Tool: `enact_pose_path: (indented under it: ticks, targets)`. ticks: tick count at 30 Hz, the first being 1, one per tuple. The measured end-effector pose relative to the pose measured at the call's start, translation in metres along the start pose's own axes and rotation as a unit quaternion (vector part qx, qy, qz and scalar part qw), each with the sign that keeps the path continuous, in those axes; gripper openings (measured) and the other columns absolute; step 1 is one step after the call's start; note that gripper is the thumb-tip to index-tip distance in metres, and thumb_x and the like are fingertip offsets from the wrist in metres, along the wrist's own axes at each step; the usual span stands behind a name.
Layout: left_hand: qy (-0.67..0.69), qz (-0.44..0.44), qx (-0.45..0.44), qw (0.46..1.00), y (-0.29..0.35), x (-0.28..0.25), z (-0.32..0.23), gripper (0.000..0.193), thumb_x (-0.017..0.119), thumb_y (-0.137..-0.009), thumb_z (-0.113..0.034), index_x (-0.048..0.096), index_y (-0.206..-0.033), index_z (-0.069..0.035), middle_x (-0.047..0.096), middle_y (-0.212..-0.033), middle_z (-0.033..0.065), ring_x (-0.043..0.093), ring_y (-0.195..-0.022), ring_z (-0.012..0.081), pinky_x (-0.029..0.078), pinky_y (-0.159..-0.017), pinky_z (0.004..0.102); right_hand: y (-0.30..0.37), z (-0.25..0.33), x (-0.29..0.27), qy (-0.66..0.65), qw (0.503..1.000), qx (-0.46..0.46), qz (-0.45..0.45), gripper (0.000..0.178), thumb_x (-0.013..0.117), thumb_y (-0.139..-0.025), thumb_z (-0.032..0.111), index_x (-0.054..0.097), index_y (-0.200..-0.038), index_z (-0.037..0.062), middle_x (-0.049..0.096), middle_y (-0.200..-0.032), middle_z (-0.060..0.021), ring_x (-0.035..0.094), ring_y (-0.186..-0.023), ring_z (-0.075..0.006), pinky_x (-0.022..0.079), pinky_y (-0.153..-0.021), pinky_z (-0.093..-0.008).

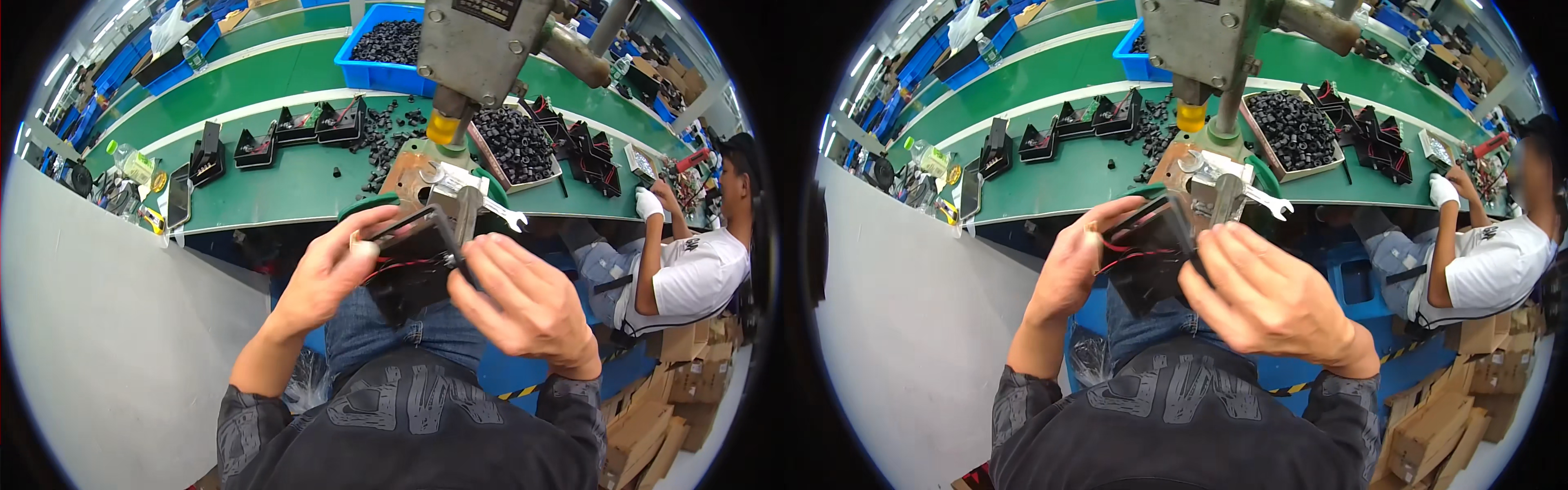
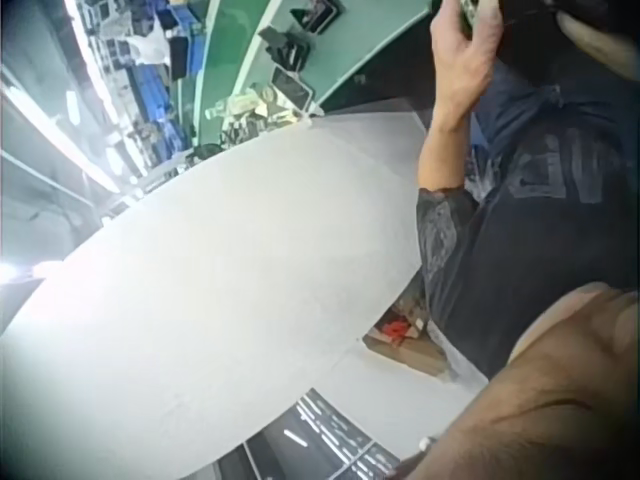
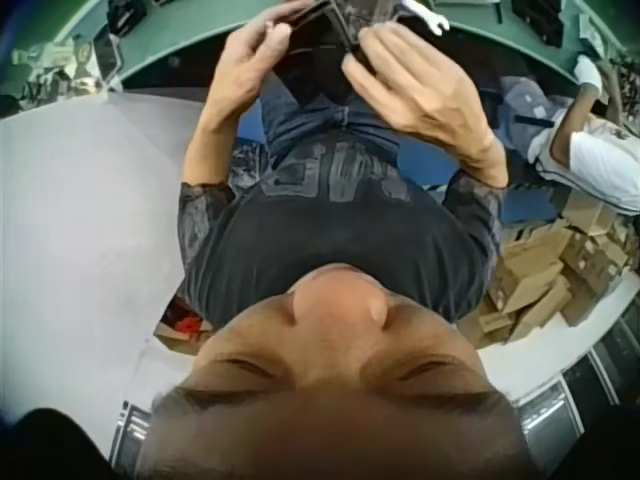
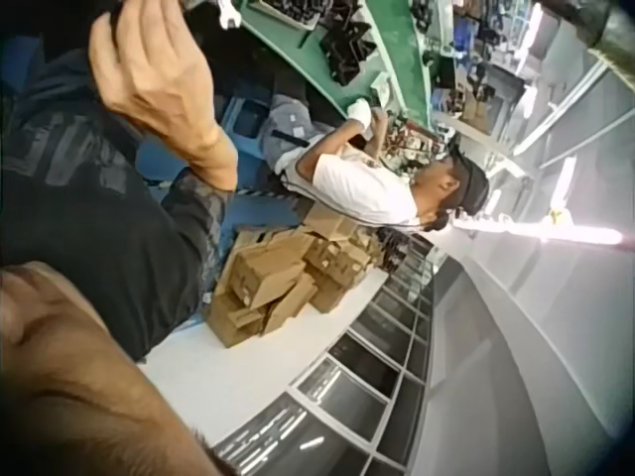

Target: Assembling small mechanical components using a manual press machine on an industrial assembly line.

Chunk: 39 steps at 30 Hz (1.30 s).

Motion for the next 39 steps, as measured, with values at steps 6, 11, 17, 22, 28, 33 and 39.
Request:
enact_pose_path:
  ticks: [6, 11, 17, 22, 28, 33, 39]
  targets:
    - [0.112, -0.061, -0.043, 0.991, 0.012, -0.026, 0.050, 0.034, 0.065, -0.100, -0.022, 0.063, -0.123, 0.003, 0.071, -0.109, 0.0088, 0.067, -0.096, 0.0135, 0.054, -0.089, 0.0289, -0.012, 0.012, 0.014, -0.136, 0.989, -0.012, -0.058, 0.028, 0.070, -0.076, 0.017, 0.071, -0.101, 0.0047, 0.067, -0.096, -0.0122, 0.069, -0.093, -0.0266, 0.058, -0.090, -0.0383]
    - [0.196, -0.107, -0.080, 0.971, 0.021, -0.046, 0.085, 0.029, 0.066, -0.099, -0.023, 0.065, -0.116, 0.001, 0.071, -0.100, 0.0089, 0.068, -0.084, 0.0120, 0.056, -0.076, 0.0263, 0.000, -0.024, 0.041, -0.388, 0.888, 0.221, -0.112, 0.031, 0.080, -0.077, -0.002, 0.070, -0.107, -0.0016, 0.069, -0.095, -0.0143, 0.069, -0.079, -0.0280, 0.057, -0.065, -0.0339]
    - [0.199, -0.100, -0.079, 0.972, 0.024, -0.048, 0.091, 0.030, 0.066, -0.099, -0.024, 0.065, -0.115, 0.001, 0.071, -0.099, 0.0086, 0.068, -0.083, 0.0123, 0.056, -0.075, 0.0267, -0.011, -0.013, 0.067, -0.420, 0.876, 0.229, -0.062, 0.025, 0.078, -0.079, -0.002, 0.071, -0.102, 0.0009, 0.069, -0.093, -0.0125, 0.068, -0.076, -0.0277, 0.056, -0.064, -0.0347]
    - [-0.004, -0.134, -0.040, 0.990, 0.032, -0.060, 0.080, 0.030, 0.064, -0.100, -0.026, 0.067, -0.111, 0.002, 0.066, -0.090, 0.0018, 0.058, -0.079, 0.0077, 0.046, -0.073, 0.0237, -0.007, -0.008, 0.068, -0.398, 0.889, 0.203, -0.100, 0.023, 0.073, -0.076, -0.008, 0.070, -0.097, 0.0012, 0.068, -0.086, -0.0108, 0.069, -0.075, -0.0285, 0.056, -0.064, -0.0361]
    - [-0.094, -0.182, 0.139, 0.969, 0.048, -0.063, 0.042, 0.043, 0.067, -0.098, -0.036, 0.066, -0.110, 0.005, 0.069, -0.106, 0.0146, 0.063, -0.097, 0.0186, 0.047, -0.090, 0.0309, 0.005, 0.002, 0.055, -0.389, 0.875, 0.202, -0.205, 0.031, 0.066, -0.068, -0.012, 0.069, -0.096, 0.0012, 0.069, -0.087, -0.0085, 0.070, -0.075, -0.0255, 0.057, -0.066, -0.0339]
    - [-0.064, -0.153, 0.179, 0.970, 0.040, -0.048, 0.044, 0.057, 0.072, -0.092, -0.044, 0.060, -0.117, 0.006, 0.068, -0.107, 0.0180, 0.064, -0.100, 0.0228, 0.049, -0.092, 0.0341, 0.017, -0.007, 0.051, -0.378, 0.866, 0.215, -0.248, 0.031, 0.068, -0.067, -0.016, 0.072, -0.094, -0.0021, 0.070, -0.084, -0.0101, 0.069, -0.070, -0.0231, 0.057, -0.063, -0.0307]
    - [0.044, -0.126, 0.086, 0.987, 0.033, -0.065, 0.075, 0.054, 0.071, -0.092, -0.043, 0.059, -0.118, 0.002, 0.068, -0.112, 0.0178, 0.066, -0.102, 0.0219, 0.054, -0.088, 0.0338, 0.011, -0.012, 0.037, -0.377, 0.887, 0.154, -0.217, 0.033, 0.080, -0.072, 0.001, 0.068, -0.103, -0.0023, 0.067, -0.090, -0.0106, 0.069, -0.072, -0.0255, 0.057, -0.063, -0.0346]
Point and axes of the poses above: each hand's wrist, its own y-axis away from the middle knuckle, its own x-axis out of the palm, z = x × y, the point moved 10 cm from there along -y, towards the middle knuckle
